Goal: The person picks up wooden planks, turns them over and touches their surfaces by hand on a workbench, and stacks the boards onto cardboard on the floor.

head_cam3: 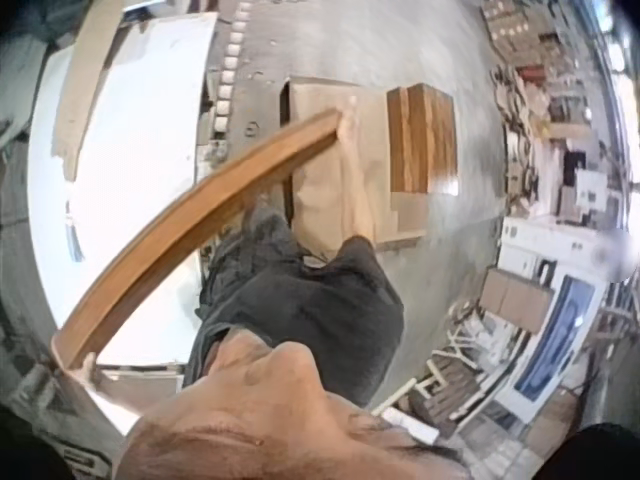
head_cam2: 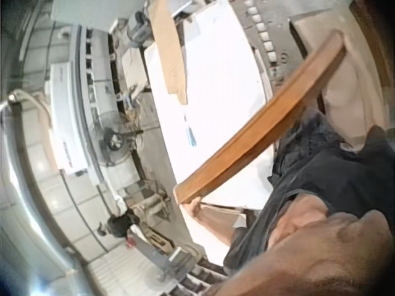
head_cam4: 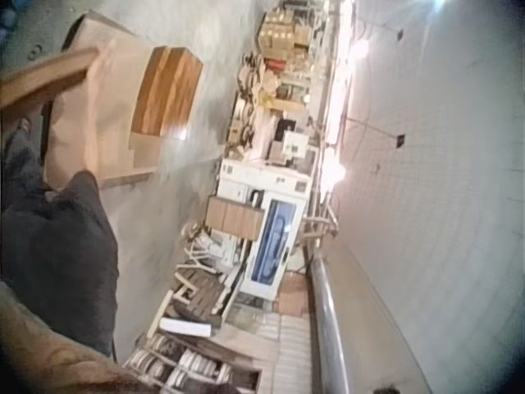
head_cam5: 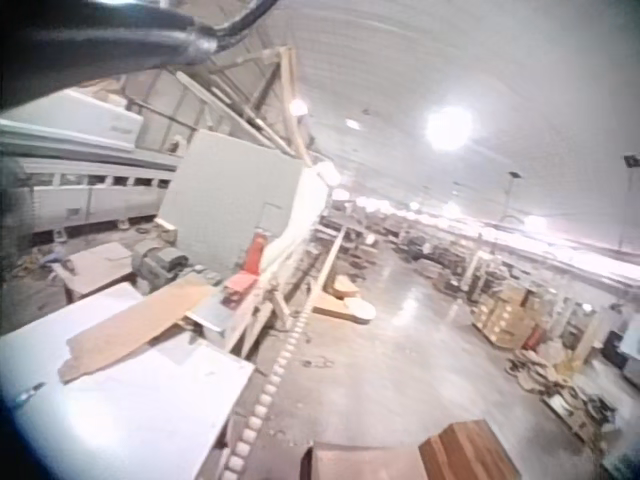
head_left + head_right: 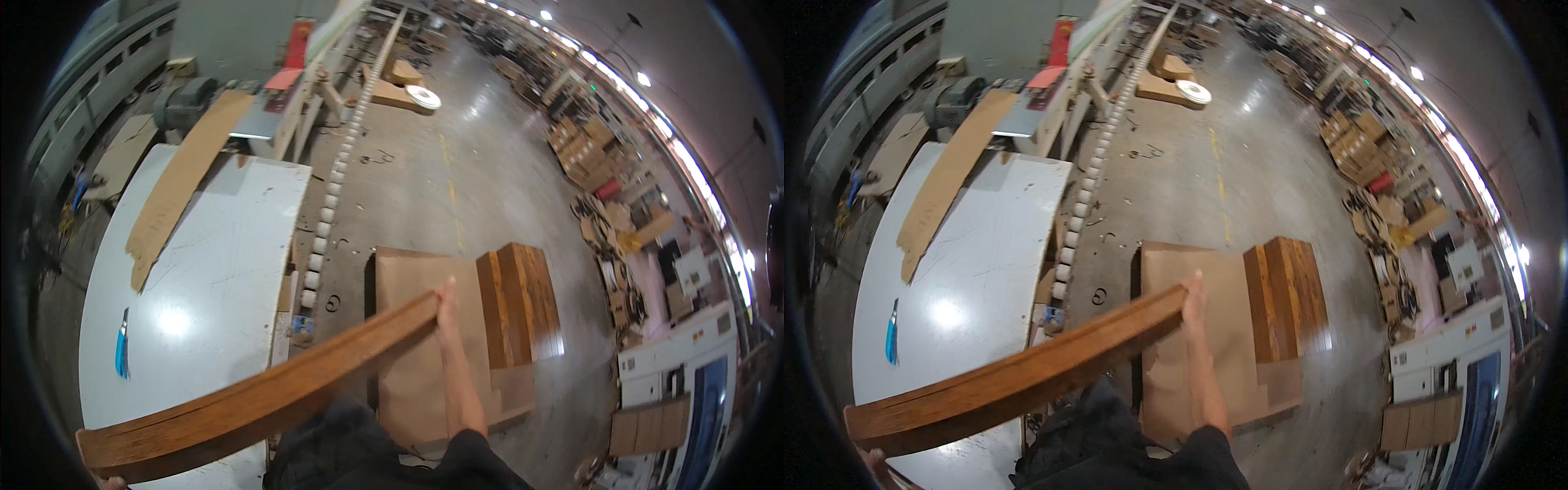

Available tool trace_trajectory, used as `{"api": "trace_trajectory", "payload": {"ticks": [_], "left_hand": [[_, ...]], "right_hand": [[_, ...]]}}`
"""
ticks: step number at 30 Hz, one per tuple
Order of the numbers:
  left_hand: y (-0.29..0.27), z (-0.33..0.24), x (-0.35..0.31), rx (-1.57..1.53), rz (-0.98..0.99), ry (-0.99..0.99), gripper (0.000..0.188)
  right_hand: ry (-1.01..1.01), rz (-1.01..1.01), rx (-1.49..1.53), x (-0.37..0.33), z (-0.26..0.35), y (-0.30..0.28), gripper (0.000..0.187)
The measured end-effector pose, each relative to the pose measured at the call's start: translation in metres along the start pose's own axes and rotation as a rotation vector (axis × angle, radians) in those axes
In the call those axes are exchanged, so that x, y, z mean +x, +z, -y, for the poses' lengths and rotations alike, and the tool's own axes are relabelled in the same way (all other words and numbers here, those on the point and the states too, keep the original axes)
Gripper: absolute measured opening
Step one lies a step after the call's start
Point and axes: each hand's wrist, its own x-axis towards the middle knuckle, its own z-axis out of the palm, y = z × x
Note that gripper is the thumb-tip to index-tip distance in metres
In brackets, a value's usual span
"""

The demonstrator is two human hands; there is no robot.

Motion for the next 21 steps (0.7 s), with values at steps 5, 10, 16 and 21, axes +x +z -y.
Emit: {"api": "trace_trajectory", "payload": {"ticks": [5, 10, 16, 21], "left_hand": [[0.07, -0.015, 0.087, -0.183, 0.251, 0.216, 0.093], [0.185, -0.079, 0.155, -0.229, 0.649, 0.185, 0.104], [0.328, -0.193, 0.155, -0.108, 0.907, 0.281, 0.075], [0.426, -0.262, 0.142, 0.096, 1.087, 0.359, 0.085]], "right_hand": [[0.291, -0.242, -0.053, -0.107, -0.109, -0.176, 0.076], [0.554, -0.314, 0.053, -0.187, -0.123, -0.266, 0.077], [0.642, -0.224, 0.548, -0.261, -0.182, -0.363, 0.08], [0.466, -0.382, 0.766, -0.297, -0.187, -0.363, 0.072]]}}
